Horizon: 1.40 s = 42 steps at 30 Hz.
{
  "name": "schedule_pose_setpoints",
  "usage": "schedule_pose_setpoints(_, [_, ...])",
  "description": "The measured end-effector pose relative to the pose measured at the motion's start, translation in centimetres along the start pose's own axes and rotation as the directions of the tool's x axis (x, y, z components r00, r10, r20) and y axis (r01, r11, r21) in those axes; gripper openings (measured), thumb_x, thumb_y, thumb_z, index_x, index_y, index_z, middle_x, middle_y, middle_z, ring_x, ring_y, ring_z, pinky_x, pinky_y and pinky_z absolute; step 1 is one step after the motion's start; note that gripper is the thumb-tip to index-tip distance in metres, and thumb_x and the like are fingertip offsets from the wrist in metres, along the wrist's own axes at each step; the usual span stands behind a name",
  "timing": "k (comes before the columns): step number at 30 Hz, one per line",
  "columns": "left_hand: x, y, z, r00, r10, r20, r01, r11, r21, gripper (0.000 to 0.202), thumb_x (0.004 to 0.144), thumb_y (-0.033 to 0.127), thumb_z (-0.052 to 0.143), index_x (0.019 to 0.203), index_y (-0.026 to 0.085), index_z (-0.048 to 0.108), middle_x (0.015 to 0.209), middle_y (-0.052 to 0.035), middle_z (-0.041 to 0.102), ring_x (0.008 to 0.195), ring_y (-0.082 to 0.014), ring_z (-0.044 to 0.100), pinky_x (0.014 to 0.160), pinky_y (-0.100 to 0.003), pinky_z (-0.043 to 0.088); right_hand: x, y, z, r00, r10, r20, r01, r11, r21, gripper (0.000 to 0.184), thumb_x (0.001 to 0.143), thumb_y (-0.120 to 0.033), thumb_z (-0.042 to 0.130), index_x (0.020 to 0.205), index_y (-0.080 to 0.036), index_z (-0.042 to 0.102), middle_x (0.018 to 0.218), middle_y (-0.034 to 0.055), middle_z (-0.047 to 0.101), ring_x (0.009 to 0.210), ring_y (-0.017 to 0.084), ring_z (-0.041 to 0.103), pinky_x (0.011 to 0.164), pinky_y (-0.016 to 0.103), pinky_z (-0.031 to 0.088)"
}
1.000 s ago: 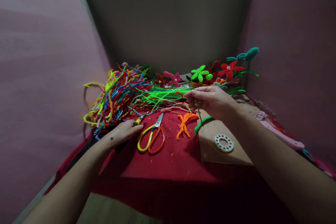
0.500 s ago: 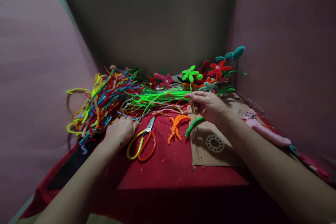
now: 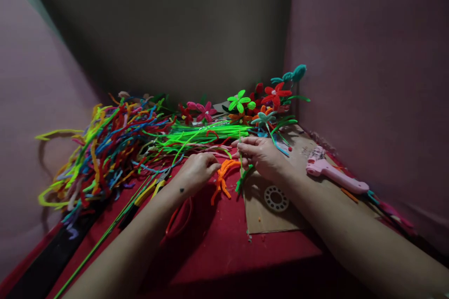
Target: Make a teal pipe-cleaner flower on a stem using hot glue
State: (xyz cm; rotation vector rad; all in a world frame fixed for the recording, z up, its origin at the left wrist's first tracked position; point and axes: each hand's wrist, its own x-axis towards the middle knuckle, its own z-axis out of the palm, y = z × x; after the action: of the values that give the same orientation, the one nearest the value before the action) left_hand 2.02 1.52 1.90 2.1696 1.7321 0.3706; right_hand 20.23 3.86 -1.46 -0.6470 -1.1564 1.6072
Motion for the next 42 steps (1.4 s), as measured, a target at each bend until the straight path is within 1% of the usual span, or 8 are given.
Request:
schedule_pose_setpoints(6, [0.5, -0.8, 0.6, 0.998, 0.026, -0.063, -0.025, 1.0, 0.013, 0.031, 0.077, 0.035, 0.046, 0.069, 0.015, 0.068, 0.065, -0.0039, 0.063, 0.059, -0.0155, 0.05, 0.057, -0.025, 0.033, -0.3, 0.1, 0.5, 1.0, 0.0, -0.015, 0.0, 1.0, -0.026, 0.023, 0.062, -0.031, 0.074, 0.065, -0.014, 0.058, 0.053, -0.0048, 0.054, 0.04, 0.005, 0.047, 0.038, 0.018, 0.037])
schedule_pose_setpoints(13, [0.1, -3.1, 1.3, 0.994, -0.031, -0.103, 0.018, 0.993, -0.119, 0.037, 0.077, 0.041, 0.045, 0.071, 0.013, 0.068, 0.056, -0.0005, 0.057, 0.055, -0.0137, 0.047, 0.051, -0.023, 0.034, 0.1, 0.4, -0.1, 0.997, -0.021, -0.075, 0.018, 0.999, -0.038, 0.025, 0.063, -0.032, 0.072, 0.063, -0.016, 0.053, 0.049, -0.0068, 0.051, 0.036, 0.005, 0.041, 0.035, 0.018, 0.032])
schedule_pose_setpoints(18, [-0.2, -3.4, 1.6, 0.999, -0.041, 0.015, 0.044, 0.975, -0.218, 0.036, 0.076, 0.044, 0.048, 0.06, 0.015, 0.062, 0.051, 0.0018, 0.051, 0.048, -0.0109, 0.04, 0.046, -0.023, 0.028, 0.2, 0.7, -0.2, 0.993, 0.013, -0.114, -0.015, 1.0, -0.011, 0.025, 0.061, -0.029, 0.073, 0.064, -0.016, 0.052, 0.048, -0.0079, 0.048, 0.035, 0.004, 0.038, 0.034, 0.018, 0.029])
schedule_pose_setpoints(23, [-0.3, -2.8, 2.6, 0.999, 0.001, 0.05, 0.004, 0.994, -0.111, 0.041, 0.075, 0.054, 0.048, 0.058, 0.018, 0.058, 0.051, 0.0014, 0.053, 0.05, -0.0129, 0.044, 0.047, -0.024, 0.025, 0.1, 0.6, 0.0, 0.995, 0.034, -0.098, -0.036, 0.999, -0.012, 0.026, 0.062, -0.031, 0.072, 0.063, -0.017, 0.05, 0.048, -0.0078, 0.047, 0.034, 0.004, 0.037, 0.034, 0.018, 0.026])
schedule_pose_setpoints(28, [-0.2, -2.5, 3.2, 0.999, 0.017, 0.04, -0.018, 1.0, 0.023, 0.032, 0.076, 0.044, 0.048, 0.058, 0.019, 0.057, 0.053, 0.001, 0.053, 0.052, -0.014, 0.046, 0.05, -0.026, 0.024, 0.0, 0.6, 0.0, 0.994, 0.027, -0.106, -0.03, 0.999, -0.024, 0.023, 0.064, -0.029, 0.071, 0.064, -0.016, 0.052, 0.048, -0.0072, 0.047, 0.034, 0.004, 0.037, 0.033, 0.019, 0.027])
schedule_pose_setpoints(35, [-0.3, -2.5, 3.2, 0.999, 0.033, 0.028, -0.033, 0.999, 0.025, 0.031, 0.078, 0.038, 0.042, 0.057, 0.018, 0.054, 0.052, 0.0012, 0.05, 0.051, -0.0128, 0.043, 0.051, -0.025, 0.024, 0.0, 0.7, 0.0, 0.997, 0.033, -0.066, -0.033, 0.999, -0.006, 0.021, 0.067, -0.028, 0.07, 0.066, -0.016, 0.053, 0.051, -0.0065, 0.05, 0.036, 0.004, 0.04, 0.034, 0.017, 0.028])
schedule_pose_setpoints(39, [-0.3, -2.7, 3.2, 0.999, 0.037, 0.006, -0.037, 0.999, 0.003, 0.037, 0.08, 0.044, 0.04, 0.059, 0.019, 0.055, 0.055, 0.0002, 0.053, 0.053, -0.0138, 0.045, 0.052, -0.025, 0.026, -0.1, 0.6, 0.1, 0.998, 0.053, -0.028, -0.053, 0.999, 0.002, 0.02, 0.067, -0.027, 0.07, 0.068, -0.015, 0.054, 0.055, -0.0052, 0.054, 0.038, 0.004, 0.046, 0.037, 0.017, 0.034])
schedule_pose_setpoints(42, [-0.3, -2.3, 3.5, 0.999, -0.045, 0.014, 0.044, 0.996, 0.082, 0.04, 0.077, 0.054, 0.043, 0.063, 0.02, 0.058, 0.059, -0.0018, 0.059, 0.055, -0.0159, 0.05, 0.051, -0.025, 0.025, -0.4, 0.5, 0.4, 0.997, 0.076, -0.015, -0.077, 0.997, -0.015, 0.02, 0.066, -0.025, 0.071, 0.074, -0.015, 0.056, 0.056, -0.0055, 0.055, 0.038, 0.005, 0.05, 0.039, 0.018, 0.039])
